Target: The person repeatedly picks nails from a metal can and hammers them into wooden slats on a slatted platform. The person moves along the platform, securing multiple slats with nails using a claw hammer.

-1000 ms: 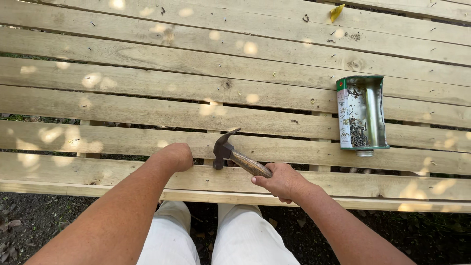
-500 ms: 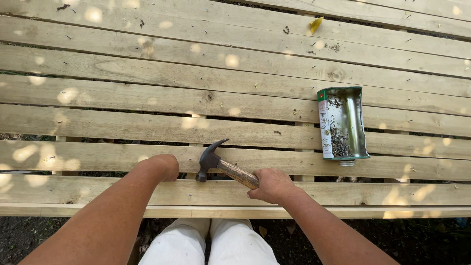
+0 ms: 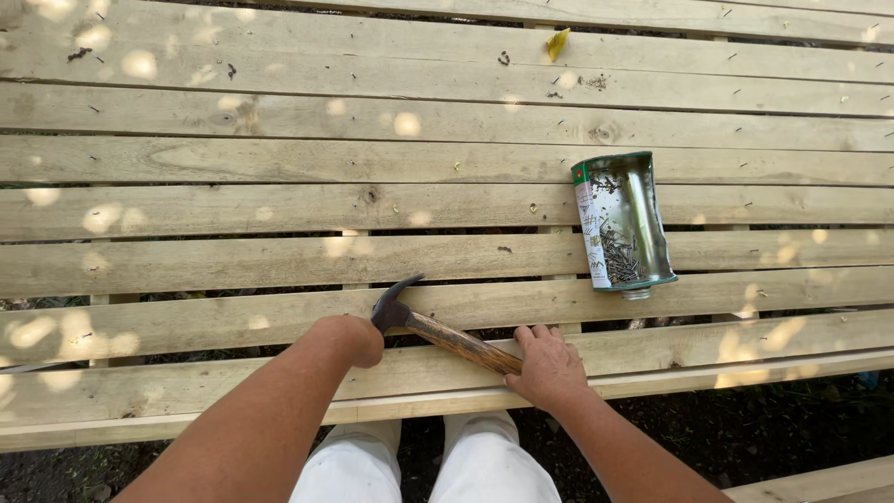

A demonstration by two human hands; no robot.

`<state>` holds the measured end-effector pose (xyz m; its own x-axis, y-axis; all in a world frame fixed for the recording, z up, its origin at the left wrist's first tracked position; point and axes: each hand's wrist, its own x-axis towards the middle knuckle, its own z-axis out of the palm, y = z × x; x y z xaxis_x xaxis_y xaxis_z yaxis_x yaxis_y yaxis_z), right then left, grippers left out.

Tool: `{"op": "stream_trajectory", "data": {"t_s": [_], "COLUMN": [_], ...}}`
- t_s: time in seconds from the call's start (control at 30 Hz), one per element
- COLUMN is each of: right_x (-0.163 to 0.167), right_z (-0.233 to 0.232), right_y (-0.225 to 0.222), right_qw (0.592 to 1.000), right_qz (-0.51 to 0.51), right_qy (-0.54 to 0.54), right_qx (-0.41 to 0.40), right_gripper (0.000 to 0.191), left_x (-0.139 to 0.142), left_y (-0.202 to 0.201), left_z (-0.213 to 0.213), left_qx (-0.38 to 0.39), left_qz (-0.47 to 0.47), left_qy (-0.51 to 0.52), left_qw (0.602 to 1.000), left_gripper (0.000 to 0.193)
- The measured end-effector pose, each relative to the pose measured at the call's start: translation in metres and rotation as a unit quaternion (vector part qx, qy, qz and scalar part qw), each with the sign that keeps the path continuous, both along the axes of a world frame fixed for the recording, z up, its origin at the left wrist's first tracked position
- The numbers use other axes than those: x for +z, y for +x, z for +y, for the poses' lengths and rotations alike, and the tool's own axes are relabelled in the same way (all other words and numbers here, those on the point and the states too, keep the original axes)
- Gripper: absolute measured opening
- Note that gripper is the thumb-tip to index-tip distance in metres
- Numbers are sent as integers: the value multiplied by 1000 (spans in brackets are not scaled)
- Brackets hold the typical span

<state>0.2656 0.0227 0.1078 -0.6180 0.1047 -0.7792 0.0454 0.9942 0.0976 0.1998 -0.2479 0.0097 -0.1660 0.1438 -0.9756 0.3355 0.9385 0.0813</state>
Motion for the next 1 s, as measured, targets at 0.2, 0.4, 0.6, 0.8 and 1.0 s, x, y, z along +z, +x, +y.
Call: {"op": "stream_trajectory", "data": {"t_s": [0.2, 0.4, 0.6, 0.8, 1.0], "right_x": [-15, -29, -43, -65, -89], "right_z": [33, 53, 92, 161, 168], "right_y": [-6, -7, 3, -3, 0], "right_qw": [1000, 998, 982, 996, 998], "right_qz": [14, 45, 91, 42, 53], "right_qy": [5, -34, 8, 12, -6], "right_qx": [-21, -22, -164, -74, 26], "right_gripper": [63, 46, 29, 44, 45], "left_x": [10, 68, 75, 50, 54], "left_y": [-22, -40, -25, -16, -16], "left_z": [24, 81, 136, 150, 160], "left_qx": [65, 144, 144, 143, 159], "left_qz": [-21, 17, 56, 76, 84], "left_qy": [-47, 59, 133, 133, 109], "left_qw": [997, 988, 979, 978, 978], "left_gripper": [35, 31, 31, 31, 30]}}
